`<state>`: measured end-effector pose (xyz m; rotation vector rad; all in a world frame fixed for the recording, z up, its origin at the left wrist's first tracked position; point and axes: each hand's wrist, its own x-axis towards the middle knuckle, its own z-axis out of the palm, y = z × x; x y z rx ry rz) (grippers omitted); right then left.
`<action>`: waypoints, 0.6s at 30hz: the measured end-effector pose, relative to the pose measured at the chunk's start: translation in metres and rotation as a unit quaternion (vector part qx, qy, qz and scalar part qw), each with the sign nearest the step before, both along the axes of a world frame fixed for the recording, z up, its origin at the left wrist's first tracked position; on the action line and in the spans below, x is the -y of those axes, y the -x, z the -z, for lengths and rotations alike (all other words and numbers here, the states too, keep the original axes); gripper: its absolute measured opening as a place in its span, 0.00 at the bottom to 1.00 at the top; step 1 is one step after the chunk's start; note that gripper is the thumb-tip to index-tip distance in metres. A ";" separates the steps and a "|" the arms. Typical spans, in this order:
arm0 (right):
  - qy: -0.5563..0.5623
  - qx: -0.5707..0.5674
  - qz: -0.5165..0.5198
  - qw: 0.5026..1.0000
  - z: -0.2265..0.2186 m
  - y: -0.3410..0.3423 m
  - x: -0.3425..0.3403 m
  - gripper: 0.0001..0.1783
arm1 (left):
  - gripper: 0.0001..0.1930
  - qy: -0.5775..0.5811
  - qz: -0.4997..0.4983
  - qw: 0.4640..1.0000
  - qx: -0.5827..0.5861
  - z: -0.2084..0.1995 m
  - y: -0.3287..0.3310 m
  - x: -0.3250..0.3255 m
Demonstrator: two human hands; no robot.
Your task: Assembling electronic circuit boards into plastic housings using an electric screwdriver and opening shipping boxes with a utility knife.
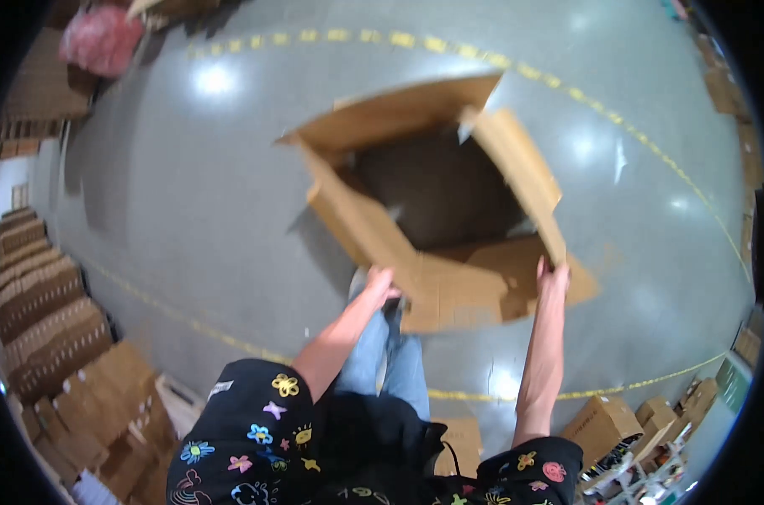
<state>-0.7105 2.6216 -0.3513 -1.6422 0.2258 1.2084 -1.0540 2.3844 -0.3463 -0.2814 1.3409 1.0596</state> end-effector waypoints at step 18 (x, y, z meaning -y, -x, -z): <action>-0.054 0.074 -0.084 0.992 -0.252 0.008 0.203 0.15 | 0.13 -0.338 -0.182 0.911 0.149 -0.268 0.206 -0.074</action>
